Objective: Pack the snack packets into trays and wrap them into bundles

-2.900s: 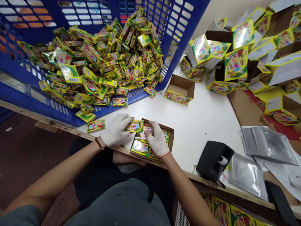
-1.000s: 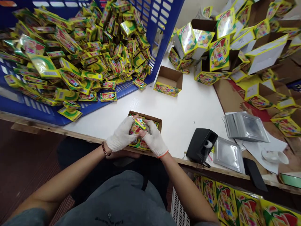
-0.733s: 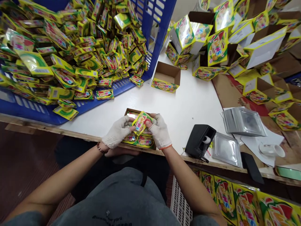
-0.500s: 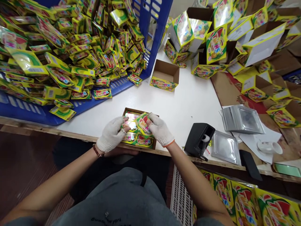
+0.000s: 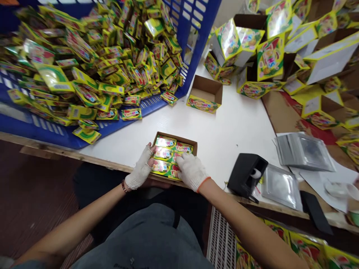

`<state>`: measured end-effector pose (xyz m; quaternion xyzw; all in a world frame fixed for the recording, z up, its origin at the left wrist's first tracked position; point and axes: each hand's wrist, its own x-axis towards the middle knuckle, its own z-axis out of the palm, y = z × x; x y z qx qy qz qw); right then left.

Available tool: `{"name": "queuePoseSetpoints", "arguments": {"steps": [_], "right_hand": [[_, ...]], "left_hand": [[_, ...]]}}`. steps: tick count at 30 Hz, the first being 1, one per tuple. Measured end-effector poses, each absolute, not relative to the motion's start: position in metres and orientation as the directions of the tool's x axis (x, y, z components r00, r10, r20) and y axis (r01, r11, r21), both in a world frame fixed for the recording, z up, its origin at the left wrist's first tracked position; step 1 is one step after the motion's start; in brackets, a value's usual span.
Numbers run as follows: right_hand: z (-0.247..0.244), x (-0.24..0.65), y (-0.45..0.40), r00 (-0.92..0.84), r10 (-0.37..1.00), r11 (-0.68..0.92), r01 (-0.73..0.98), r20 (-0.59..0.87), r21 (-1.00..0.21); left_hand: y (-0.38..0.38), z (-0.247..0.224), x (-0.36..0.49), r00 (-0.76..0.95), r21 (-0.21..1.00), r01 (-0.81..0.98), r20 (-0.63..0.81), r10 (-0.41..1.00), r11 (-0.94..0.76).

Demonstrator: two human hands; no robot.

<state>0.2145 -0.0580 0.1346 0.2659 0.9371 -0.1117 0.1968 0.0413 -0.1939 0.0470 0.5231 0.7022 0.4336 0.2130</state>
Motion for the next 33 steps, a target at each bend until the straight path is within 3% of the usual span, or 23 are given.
{"name": "queuePoseSetpoints", "arguments": {"steps": [4, 7, 9, 12, 15, 18, 21, 22, 24, 26, 28, 31, 33], "right_hand": [[0.139, 0.209, -0.062, -0.682, 0.330, 0.891, 0.454, -0.652, -0.025], [0.131, 0.201, -0.066, -0.693, 0.268, 0.909, 0.412, -0.669, -0.062], [0.125, 0.201, -0.066, -0.703, 0.268, 0.897, 0.431, -0.659, -0.096], [0.116, 0.210, -0.060, -0.745, 0.288, 0.825, 0.512, -0.602, -0.239], [0.115, 0.220, -0.051, -0.802, 0.414, 0.627, 0.594, -0.432, -0.503], [0.130, 0.217, -0.038, -0.794, 0.599, 0.548, 0.501, -0.103, -0.670], [0.151, 0.202, -0.021, -0.761, 0.635, 0.627, 0.405, 0.135, -0.665], [0.156, 0.198, -0.017, -0.765, 0.630, 0.632, 0.402, 0.136, -0.663], [0.163, 0.192, -0.011, -0.815, 0.579, 0.608, 0.427, 0.006, -0.670], [0.163, 0.192, -0.008, -0.848, 0.493, 0.612, 0.499, -0.197, -0.614], [0.158, 0.195, -0.007, -0.805, 0.482, 0.672, 0.593, -0.346, -0.444], [0.148, 0.200, -0.011, -0.700, 0.559, 0.733, 0.668, -0.444, -0.131], [0.140, 0.201, -0.018, -0.684, 0.572, 0.757, 0.653, -0.453, -0.031]], "left_hand": [[-0.166, 0.056, -0.006, -0.411, 0.709, 0.693, 0.235, 0.881, 0.134], [-0.128, 0.071, -0.066, -0.477, 0.452, 0.817, 0.183, 0.859, 0.357], [-0.108, 0.081, -0.104, -0.495, 0.350, 0.836, 0.150, 0.856, 0.422], [-0.095, 0.089, -0.137, -0.506, 0.290, 0.839, 0.103, 0.856, 0.461], [-0.099, 0.093, -0.134, -0.498, 0.248, 0.848, 0.065, 0.865, 0.469], [-0.106, 0.102, -0.097, -0.354, 0.252, 0.916, 0.143, 0.924, 0.312], [-0.114, 0.114, -0.042, -0.060, 0.302, 0.953, 0.262, 0.963, -0.023], [-0.117, 0.116, -0.024, 0.036, 0.324, 0.937, 0.289, 0.957, -0.133], [-0.124, 0.116, 0.005, 0.149, 0.378, 0.882, 0.340, 0.928, -0.280], [-0.133, 0.110, 0.021, 0.135, 0.442, 0.843, 0.380, 0.915, -0.308], [-0.142, 0.099, 0.023, 0.044, 0.505, 0.826, 0.382, 0.923, -0.249], [-0.154, 0.080, 0.008, -0.151, 0.573, 0.817, 0.334, 0.931, -0.073], [-0.158, 0.069, -0.009, -0.278, 0.578, 0.814, 0.302, 0.912, 0.057]]}}
